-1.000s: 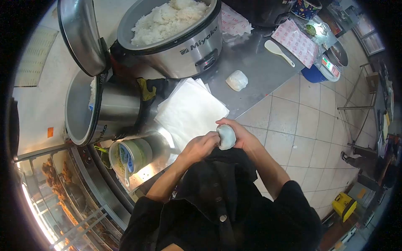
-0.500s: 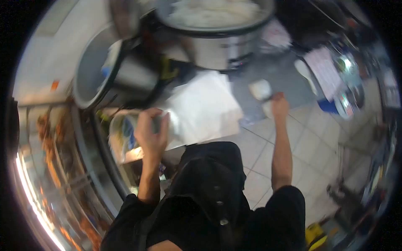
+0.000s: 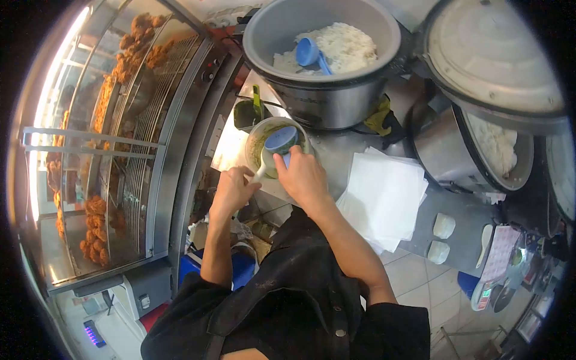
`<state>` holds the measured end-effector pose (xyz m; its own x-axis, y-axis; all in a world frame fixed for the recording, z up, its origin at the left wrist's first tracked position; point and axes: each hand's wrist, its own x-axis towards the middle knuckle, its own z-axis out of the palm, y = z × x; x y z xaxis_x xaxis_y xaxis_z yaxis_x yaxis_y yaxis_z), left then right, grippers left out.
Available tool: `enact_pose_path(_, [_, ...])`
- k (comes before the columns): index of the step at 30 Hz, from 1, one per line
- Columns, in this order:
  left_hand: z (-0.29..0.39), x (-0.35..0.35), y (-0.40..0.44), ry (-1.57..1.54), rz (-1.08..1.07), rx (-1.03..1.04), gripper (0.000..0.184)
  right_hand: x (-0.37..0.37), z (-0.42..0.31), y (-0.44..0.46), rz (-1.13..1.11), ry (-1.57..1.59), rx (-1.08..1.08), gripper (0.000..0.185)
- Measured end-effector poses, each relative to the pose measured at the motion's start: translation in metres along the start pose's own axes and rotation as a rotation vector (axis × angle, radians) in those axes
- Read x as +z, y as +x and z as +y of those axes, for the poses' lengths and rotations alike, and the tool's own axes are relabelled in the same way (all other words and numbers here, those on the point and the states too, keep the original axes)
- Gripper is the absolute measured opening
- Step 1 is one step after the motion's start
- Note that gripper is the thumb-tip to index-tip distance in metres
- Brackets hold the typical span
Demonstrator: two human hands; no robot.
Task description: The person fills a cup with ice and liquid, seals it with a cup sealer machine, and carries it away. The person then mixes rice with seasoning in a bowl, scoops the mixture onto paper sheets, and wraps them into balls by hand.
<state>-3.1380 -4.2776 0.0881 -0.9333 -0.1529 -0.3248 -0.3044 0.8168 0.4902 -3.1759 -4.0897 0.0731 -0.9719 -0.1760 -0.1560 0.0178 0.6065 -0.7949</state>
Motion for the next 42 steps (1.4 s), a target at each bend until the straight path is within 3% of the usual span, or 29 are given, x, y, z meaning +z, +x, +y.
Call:
enact_pose_path(1, [0.001,-0.012,-0.009,0.02,-0.025,0.075,0.026,0.006,-0.003,0.01,-0.051,-0.105,0.014,0.036])
enact_pose_path(4, [-0.033,-0.024,-0.021,0.013,0.031,0.154,0.029,0.024,-0.008,0.023,-0.183,-0.278,0.09,0.035])
enact_pose_path(8, [-0.04,-0.058,-0.035,0.015,-0.148,-0.063,0.031,0.012,-0.026,0.042,-0.318,-0.39,0.221,0.029])
enact_pose_path(12, [-0.095,-0.042,-0.018,-0.502,-0.202,-0.008,0.027,0.032,-0.056,0.048,-0.33,-0.525,0.225,0.022])
enact_pose_path(13, [-0.105,-0.026,-0.01,-0.582,-0.122,0.013,0.033,0.045,-0.049,0.051,-0.325,-0.555,0.226,0.02])
enact_pose_path(17, [-0.115,0.006,0.035,-1.141,-0.125,-0.144,0.038,0.074,-0.037,0.069,-0.358,-0.645,0.25,0.024])
enact_pose_path(18, [-0.11,0.011,0.045,-1.149,-0.102,-0.136,0.037,0.072,-0.041,0.069,-0.382,-0.66,0.265,0.03])
enact_pose_path(21, [-0.092,0.021,0.074,-1.15,-0.081,-0.117,0.036,0.062,-0.032,0.05,-0.174,-0.772,0.197,0.057])
enact_pose_path(23, [-0.086,0.021,0.083,-1.106,-0.14,-0.112,0.039,0.039,-0.027,0.046,-0.308,-0.74,0.265,0.081])
enact_pose_path(26, [-0.092,0.043,0.087,-1.318,-0.159,-0.184,0.044,0.004,-0.08,0.037,-0.302,-0.805,0.262,0.079])
enact_pose_path(29, [-0.094,0.058,0.071,-1.388,-0.126,-0.199,0.036,-0.009,-0.072,0.031,-0.237,-0.826,-0.012,0.078])
enact_pose_path(33, [-0.101,0.063,0.061,-1.314,-0.188,-0.136,0.018,0.025,-0.076,0.037,-0.237,-1.005,0.309,0.066])
enact_pose_path(36, [-0.095,0.073,0.054,-1.324,-0.255,-0.08,0.026,0.096,-0.04,0.064,-0.144,-0.909,0.495,0.059])
enact_pose_path(39, [-0.085,0.072,0.056,-1.37,-0.187,-0.074,0.023,0.109,-0.054,0.061,-0.3,-0.953,0.289,0.058])
enact_pose_path(42, [-0.082,0.075,0.052,-1.486,-0.219,-0.125,0.022,0.048,-0.065,0.056,-0.552,-0.921,0.305,0.06])
